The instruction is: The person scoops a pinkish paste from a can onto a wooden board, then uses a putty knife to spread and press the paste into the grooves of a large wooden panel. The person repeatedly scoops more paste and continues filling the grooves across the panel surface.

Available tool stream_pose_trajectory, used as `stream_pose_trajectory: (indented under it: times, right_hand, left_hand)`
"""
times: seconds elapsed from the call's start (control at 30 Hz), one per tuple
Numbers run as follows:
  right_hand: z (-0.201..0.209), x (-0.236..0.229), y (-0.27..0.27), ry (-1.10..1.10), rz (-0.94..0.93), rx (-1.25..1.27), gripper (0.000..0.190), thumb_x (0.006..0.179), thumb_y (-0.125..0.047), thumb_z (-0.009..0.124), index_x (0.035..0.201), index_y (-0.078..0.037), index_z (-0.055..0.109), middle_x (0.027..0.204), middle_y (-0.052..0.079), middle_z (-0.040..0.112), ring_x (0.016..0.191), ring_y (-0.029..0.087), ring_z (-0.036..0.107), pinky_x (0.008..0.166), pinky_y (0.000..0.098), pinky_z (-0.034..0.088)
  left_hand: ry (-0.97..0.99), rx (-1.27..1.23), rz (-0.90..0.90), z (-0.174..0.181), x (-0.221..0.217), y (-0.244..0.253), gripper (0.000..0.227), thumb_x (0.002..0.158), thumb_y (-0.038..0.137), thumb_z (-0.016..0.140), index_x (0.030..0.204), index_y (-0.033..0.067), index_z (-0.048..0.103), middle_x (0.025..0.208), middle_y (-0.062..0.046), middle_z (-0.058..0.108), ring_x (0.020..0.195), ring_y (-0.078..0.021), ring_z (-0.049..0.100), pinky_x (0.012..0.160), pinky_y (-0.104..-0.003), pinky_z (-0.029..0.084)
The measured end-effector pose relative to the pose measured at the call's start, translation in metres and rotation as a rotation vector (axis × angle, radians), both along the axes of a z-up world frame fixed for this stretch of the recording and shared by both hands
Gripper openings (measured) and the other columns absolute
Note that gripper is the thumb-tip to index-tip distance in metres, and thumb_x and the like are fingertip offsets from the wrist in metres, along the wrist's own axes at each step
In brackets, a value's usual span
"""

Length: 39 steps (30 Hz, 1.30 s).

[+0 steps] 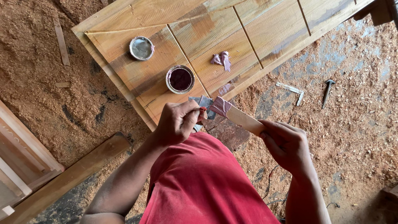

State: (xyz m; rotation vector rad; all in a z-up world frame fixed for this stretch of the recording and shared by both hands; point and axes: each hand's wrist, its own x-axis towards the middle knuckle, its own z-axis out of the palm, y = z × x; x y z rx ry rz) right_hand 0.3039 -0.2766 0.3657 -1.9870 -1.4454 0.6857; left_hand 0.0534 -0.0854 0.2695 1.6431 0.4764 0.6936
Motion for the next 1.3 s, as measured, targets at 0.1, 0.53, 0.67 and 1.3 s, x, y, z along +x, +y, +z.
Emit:
stream_pose_trajectory:
  times: [0.1, 0.53, 0.67, 1.3]
  right_hand:
    - [-0.005, -0.001, 0.001, 0.003, -0.033, -0.082, 0.033, 0.088, -0.006, 0.073, 0.121, -0.003, 0.073, 0.095, 0.01, 0.079, 0.077, 0.014, 0.076, 0.065, 0.0269, 0.06]
    - [-0.022, 0.002, -0.003, 0.122, -0.05, -0.107, 0.034, 0.09, -0.005, 0.073, 0.124, -0.001, 0.072, 0.094, 0.007, 0.08, 0.079, 0.007, 0.073, 0.068, 0.0226, 0.059]
    - [-0.026, 0.001, -0.003, 0.176, -0.108, -0.202, 0.036, 0.088, -0.006, 0.074, 0.124, -0.003, 0.073, 0.083, 0.006, 0.078, 0.062, 0.006, 0.066, 0.056, 0.0229, 0.055]
    - [-0.068, 0.012, -0.011, 0.51, -0.199, -0.311, 0.033, 0.09, -0.008, 0.072, 0.122, 0.0, 0.074, 0.085, 0.008, 0.078, 0.066, 0.01, 0.068, 0.057, 0.0257, 0.059]
  left_hand:
    - [-0.014, 0.023, -0.01, 0.004, -0.002, 0.0, 0.019, 0.099, 0.003, 0.053, 0.09, -0.0018, 0.069, 0.075, -0.008, 0.073, 0.064, -0.0108, 0.071, 0.056, -0.026, 0.056]
    - [0.067, 0.08, 0.004, 0.021, -0.003, 0.005, 0.016, 0.1, 0.008, 0.057, 0.091, 0.0019, 0.069, 0.074, -0.009, 0.074, 0.063, -0.0158, 0.074, 0.056, -0.03, 0.056]
    - [0.138, 0.144, 0.021, 0.021, -0.002, 0.005, 0.016, 0.097, 0.008, 0.057, 0.089, 0.0016, 0.069, 0.067, -0.011, 0.07, 0.057, -0.0181, 0.071, 0.053, -0.032, 0.054]
    - [0.284, 0.451, 0.05, 0.022, 0.001, 0.014, 0.015, 0.094, 0.008, 0.059, 0.08, 0.0043, 0.063, 0.055, -0.01, 0.061, 0.049, -0.0247, 0.064, 0.047, -0.04, 0.05]
